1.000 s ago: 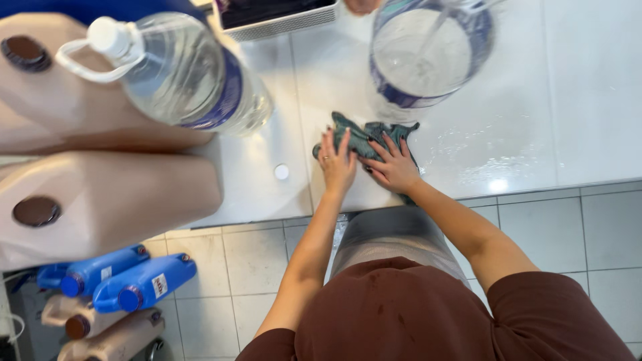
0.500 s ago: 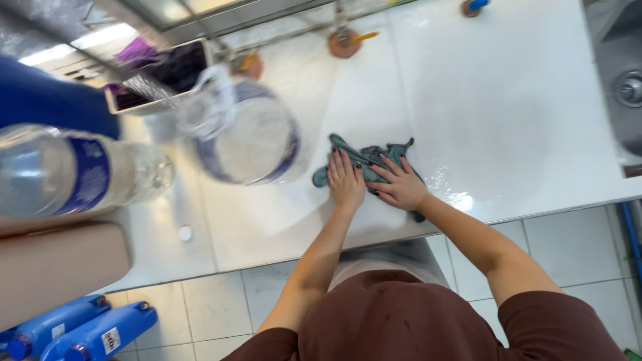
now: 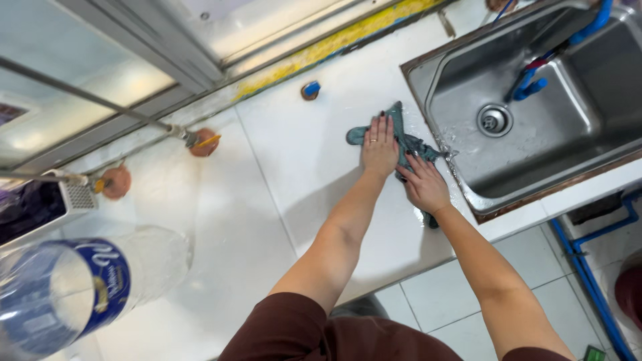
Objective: The person rinses large water jugs in a sink, fills them with water from the tap, and screws caps onto them. They carry filled jugs to a rack, wipe the counter with a cloth, and move empty jugs around the workspace.
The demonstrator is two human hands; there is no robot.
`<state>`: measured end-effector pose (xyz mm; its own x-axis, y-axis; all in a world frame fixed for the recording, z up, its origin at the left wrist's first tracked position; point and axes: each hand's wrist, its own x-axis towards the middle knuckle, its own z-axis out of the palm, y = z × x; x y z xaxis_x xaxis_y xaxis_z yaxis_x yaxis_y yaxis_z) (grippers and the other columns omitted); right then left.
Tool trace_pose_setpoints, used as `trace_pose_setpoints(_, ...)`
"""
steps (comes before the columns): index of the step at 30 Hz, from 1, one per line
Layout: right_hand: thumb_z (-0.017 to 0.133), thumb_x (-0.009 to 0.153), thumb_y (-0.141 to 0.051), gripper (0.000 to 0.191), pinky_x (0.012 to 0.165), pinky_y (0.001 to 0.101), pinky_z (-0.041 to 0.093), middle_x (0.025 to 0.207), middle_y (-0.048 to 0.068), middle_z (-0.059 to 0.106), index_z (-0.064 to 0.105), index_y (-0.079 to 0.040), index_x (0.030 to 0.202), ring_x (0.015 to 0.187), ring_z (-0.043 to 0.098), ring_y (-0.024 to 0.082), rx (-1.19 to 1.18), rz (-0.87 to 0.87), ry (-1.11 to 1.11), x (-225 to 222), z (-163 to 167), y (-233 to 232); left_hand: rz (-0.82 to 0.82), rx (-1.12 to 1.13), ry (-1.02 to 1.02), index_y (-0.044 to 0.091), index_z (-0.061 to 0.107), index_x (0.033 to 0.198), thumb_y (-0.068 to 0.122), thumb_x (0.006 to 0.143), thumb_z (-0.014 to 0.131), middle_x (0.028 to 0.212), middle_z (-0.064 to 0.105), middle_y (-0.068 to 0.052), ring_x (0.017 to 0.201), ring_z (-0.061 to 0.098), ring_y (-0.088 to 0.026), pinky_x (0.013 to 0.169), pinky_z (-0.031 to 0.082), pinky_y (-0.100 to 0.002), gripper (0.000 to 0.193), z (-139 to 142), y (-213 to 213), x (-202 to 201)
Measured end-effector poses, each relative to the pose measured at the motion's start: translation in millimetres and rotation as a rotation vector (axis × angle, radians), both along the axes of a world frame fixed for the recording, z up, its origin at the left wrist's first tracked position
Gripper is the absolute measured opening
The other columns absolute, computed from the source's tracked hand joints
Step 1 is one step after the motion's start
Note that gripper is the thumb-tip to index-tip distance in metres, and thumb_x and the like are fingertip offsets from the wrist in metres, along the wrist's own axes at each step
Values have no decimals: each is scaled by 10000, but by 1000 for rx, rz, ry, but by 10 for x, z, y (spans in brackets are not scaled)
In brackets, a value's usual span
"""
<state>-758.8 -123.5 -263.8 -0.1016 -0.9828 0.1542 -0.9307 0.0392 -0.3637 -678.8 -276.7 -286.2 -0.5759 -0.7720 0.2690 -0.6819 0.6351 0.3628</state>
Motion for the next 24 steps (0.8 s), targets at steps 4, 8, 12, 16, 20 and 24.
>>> trace_pose_setpoints(4, 646, 839, -141, 454, 1131, 567, 361, 1527, 127, 517, 664, -172, 1291, 1411, 480, 380, 11, 29, 36, -305, -40, 72, -12, 38, -31, 101, 322, 1599, 304, 944, 537, 1678, 292, -67, 1578, 261, -263, 1253, 277, -475, 718, -63, 114, -161)
trace_pose_setpoints(8, 665, 852, -118, 332, 1119, 558, 420, 1444, 126, 603, 722, -149, 1178, 1350, 537, 398, -78, 150, -55, -33, -111, 90, 19, 55, 2, 42, 324, 1587, 267, 940, 544, 1671, 314, -135, 1566, 276, -314, 1250, 279, -493, 720, -197, 397, 500)
trace_pose_setpoints(12, 693, 851, -155, 174, 1055, 521, 475, 1349, 69, 645, 730, -180, 1019, 1309, 589, 330, -49, 484, -275, 1050, -206, -53, 159, 171, -102, 37, 381, 1558, 215, 899, 638, 1636, 332, -197, 1553, 290, -367, 1211, 276, -590, 729, -156, 845, 2137)
trace_pose_setpoints(16, 666, 832, -199, 310, 1126, 556, 350, 1415, 43, 591, 761, -199, 1128, 1374, 494, 284, 75, 832, -240, 2531, -193, -350, 598, 331, -7, 128, 445, 1536, 213, 949, 610, 1583, 396, -163, 1485, 370, -383, 1192, 246, -574, 616, -42, 1360, 3641)
trace_pose_setpoints(20, 620, 893, -242, 316, 1207, 525, 273, 1513, 4, 535, 712, -173, 1187, 1462, 417, 230, 164, 916, -190, 3538, 38, -1004, 792, 338, 129, -30, 312, 1563, 297, 1019, 502, 1644, 279, -257, 1498, 309, -429, 1205, 208, -552, 663, -150, 1097, 4215)
trace_pose_setpoints(24, 651, 789, -295, 689, 1194, 547, 203, 1548, 56, 446, 586, -100, 1446, 1490, 288, 274, 77, 823, -114, 3979, 276, -1844, 854, 144, 158, -55, 277, 1582, 306, 1078, 410, 1678, 251, -263, 1559, 234, -436, 1264, 176, -510, 634, -196, -137, 4428)
